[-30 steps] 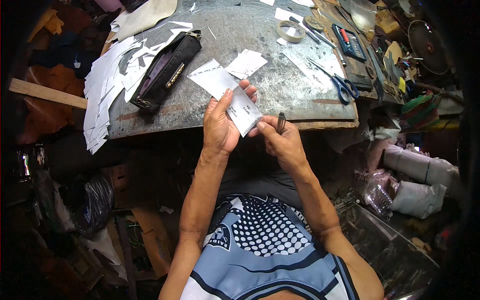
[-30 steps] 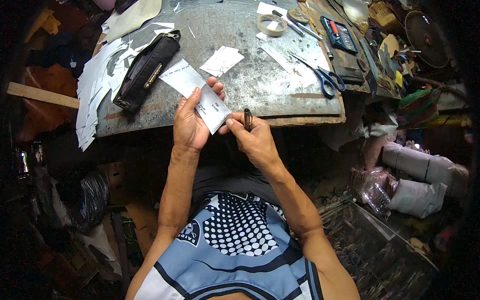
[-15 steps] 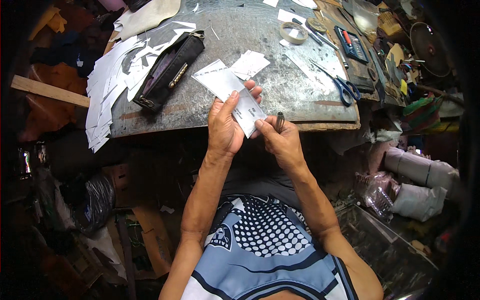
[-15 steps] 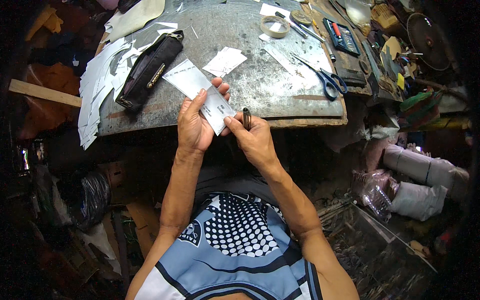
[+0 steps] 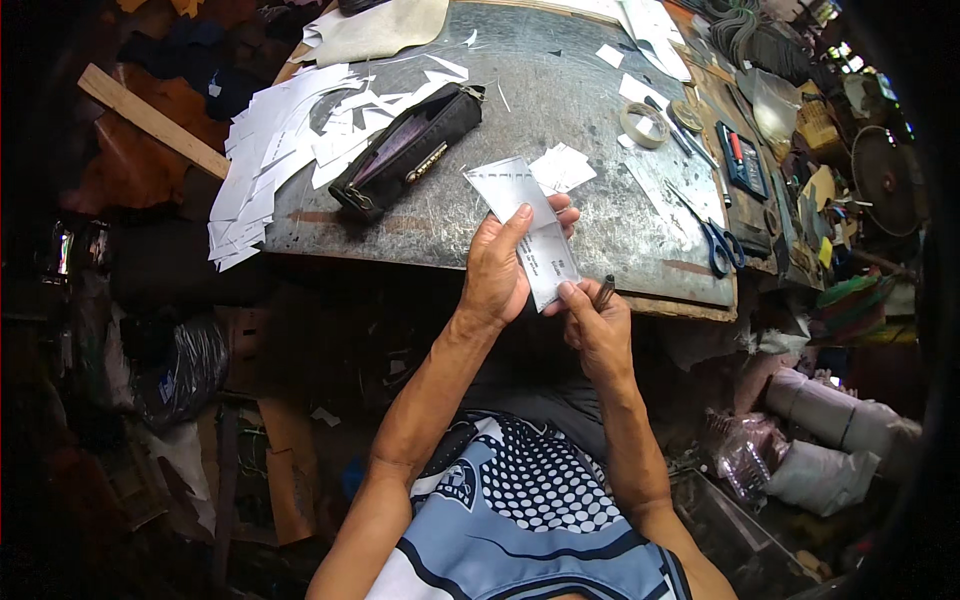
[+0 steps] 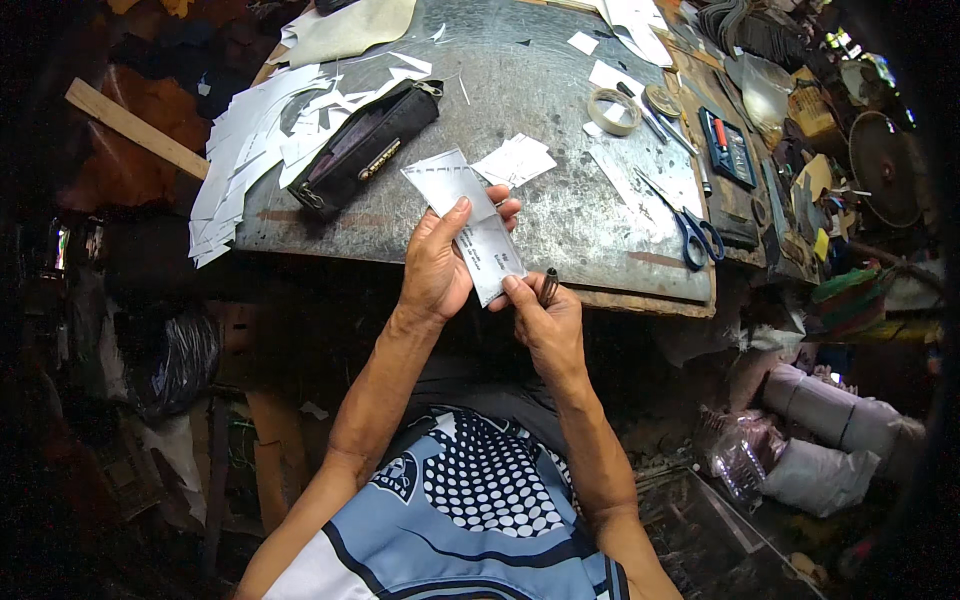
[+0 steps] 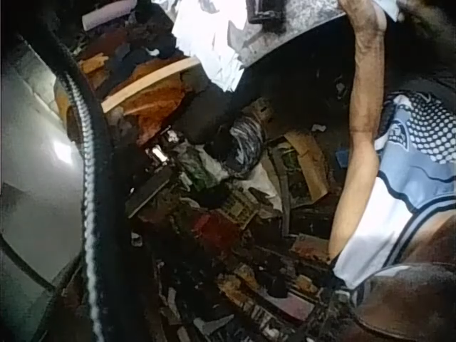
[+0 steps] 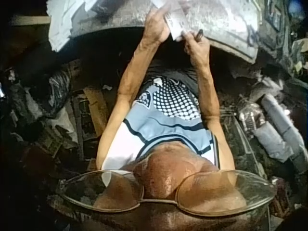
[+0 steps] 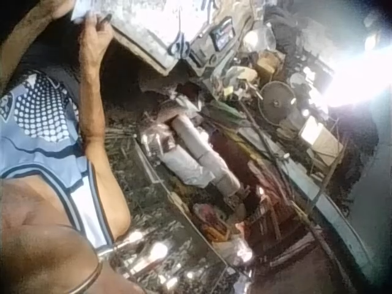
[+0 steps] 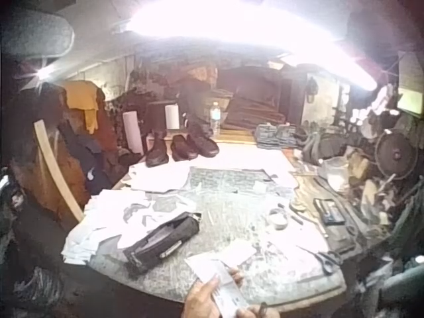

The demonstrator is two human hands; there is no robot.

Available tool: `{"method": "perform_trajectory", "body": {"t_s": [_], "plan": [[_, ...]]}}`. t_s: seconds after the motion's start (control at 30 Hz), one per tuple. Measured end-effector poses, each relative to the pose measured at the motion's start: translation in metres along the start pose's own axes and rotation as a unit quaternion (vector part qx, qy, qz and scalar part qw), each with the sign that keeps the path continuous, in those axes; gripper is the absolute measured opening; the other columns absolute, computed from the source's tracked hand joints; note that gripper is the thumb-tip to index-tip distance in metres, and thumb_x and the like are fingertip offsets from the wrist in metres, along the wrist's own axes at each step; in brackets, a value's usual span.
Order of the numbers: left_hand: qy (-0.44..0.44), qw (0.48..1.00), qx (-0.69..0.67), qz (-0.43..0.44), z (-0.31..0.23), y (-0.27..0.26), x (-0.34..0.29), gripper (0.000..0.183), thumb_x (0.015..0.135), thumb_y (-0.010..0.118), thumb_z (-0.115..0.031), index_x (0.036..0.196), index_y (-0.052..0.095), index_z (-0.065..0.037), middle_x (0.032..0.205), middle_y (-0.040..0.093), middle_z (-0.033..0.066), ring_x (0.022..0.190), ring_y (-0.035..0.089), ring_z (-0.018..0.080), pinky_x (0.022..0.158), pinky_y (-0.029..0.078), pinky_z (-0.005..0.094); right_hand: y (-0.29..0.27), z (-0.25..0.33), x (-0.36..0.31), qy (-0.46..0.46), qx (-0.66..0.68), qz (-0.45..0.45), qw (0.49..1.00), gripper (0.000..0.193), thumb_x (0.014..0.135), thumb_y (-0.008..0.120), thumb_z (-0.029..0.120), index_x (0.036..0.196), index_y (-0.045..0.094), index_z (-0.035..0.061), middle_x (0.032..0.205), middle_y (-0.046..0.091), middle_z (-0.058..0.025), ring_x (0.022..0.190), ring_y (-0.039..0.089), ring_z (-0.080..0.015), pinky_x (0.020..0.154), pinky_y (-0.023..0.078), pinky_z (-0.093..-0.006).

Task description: Sorting, organizing, and marking paper shoe component patterns at a workbench.

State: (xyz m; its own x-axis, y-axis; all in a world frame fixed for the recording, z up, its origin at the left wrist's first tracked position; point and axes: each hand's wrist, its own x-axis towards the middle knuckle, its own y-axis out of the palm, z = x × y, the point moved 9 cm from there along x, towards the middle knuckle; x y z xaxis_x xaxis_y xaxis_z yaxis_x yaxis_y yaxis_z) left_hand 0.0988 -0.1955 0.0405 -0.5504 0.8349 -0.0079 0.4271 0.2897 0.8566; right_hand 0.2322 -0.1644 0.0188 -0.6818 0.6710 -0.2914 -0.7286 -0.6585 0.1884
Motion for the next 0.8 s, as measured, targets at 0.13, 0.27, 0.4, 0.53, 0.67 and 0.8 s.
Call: {"method": "perform_trajectory", "body": {"t_s": [0.13,0.27,0.4,0.53,0.67,0.8], "plan": [[0.002,1.000,-0.001,-0.001,-0.003,0.000,0.001,0.032,0.099,0.045,-0.015,0.124,0.046,0.005,0.116,0.060,0.0195,0.108,0.061,0.0268,0.096,0.049,0.0409,0.003,0.002,0.001,-0.002,-0.004,-0.002,1.000,0.023,0.094,0.060,0.021,0.080,0.065,0.0029,0.057,0.055,0.0034,0.042,0.036,-0.0004,0.039,0.028,-0.0169],[-0.006,1.000,-0.008,-0.008,0.003,0.001,0.000,0.034,0.099,0.044,-0.017,0.125,0.045,0.005,0.116,0.060,0.0200,0.106,0.061,0.0272,0.095,0.050,0.0408,0.001,0.001,0.003,-0.003,0.009,-0.011,1.000,0.023,0.094,0.060,0.020,0.080,0.064,0.0029,0.059,0.057,0.0027,0.042,0.036,-0.0002,0.039,0.028,-0.0170],[-0.040,0.999,-0.032,-0.019,0.012,-0.004,-0.004,0.033,0.099,0.044,-0.017,0.124,0.045,0.005,0.114,0.061,0.0204,0.104,0.062,0.0282,0.093,0.051,0.0420,0.004,0.002,0.001,0.015,0.013,-0.006,1.000,0.023,0.094,0.060,0.019,0.078,0.063,0.0036,0.064,0.061,0.0013,0.043,0.036,0.0007,0.039,0.027,-0.0170],[-0.028,0.999,-0.021,-0.032,-0.008,-0.025,-0.001,0.030,0.099,0.044,-0.017,0.121,0.045,0.005,0.108,0.062,0.0201,0.097,0.063,0.0293,0.090,0.051,0.0446,-0.004,0.030,0.008,-0.044,-0.153,-0.013,0.987,0.023,0.094,0.059,0.020,0.093,0.067,-0.0014,0.071,0.065,-0.0020,0.058,0.054,-0.0049,0.051,0.043,-0.0203],[-0.038,0.997,0.036,-0.061,-0.032,-0.038,0.008,0.030,0.099,0.042,-0.017,0.120,0.045,0.005,0.111,0.061,0.0224,0.097,0.063,0.0299,0.089,0.053,0.0443,-0.029,0.094,0.039,-0.202,-0.394,-0.074,0.894,0.022,0.090,0.064,0.020,0.099,0.068,0.0003,0.076,0.068,-0.0115,0.070,0.065,-0.0193,0.068,0.051,-0.0311],[-0.050,0.995,0.049,-0.065,-0.035,-0.042,0.024,0.035,0.100,0.040,-0.018,0.125,0.041,0.006,0.117,0.059,0.0237,0.101,0.062,0.0304,0.091,0.052,0.0436,-0.038,0.117,0.094,-0.229,-0.524,-0.079,0.817,0.033,0.084,0.069,0.030,0.102,0.068,0.0019,0.092,0.067,-0.0157,0.081,0.064,-0.0328,0.075,0.051,-0.0392]]}}
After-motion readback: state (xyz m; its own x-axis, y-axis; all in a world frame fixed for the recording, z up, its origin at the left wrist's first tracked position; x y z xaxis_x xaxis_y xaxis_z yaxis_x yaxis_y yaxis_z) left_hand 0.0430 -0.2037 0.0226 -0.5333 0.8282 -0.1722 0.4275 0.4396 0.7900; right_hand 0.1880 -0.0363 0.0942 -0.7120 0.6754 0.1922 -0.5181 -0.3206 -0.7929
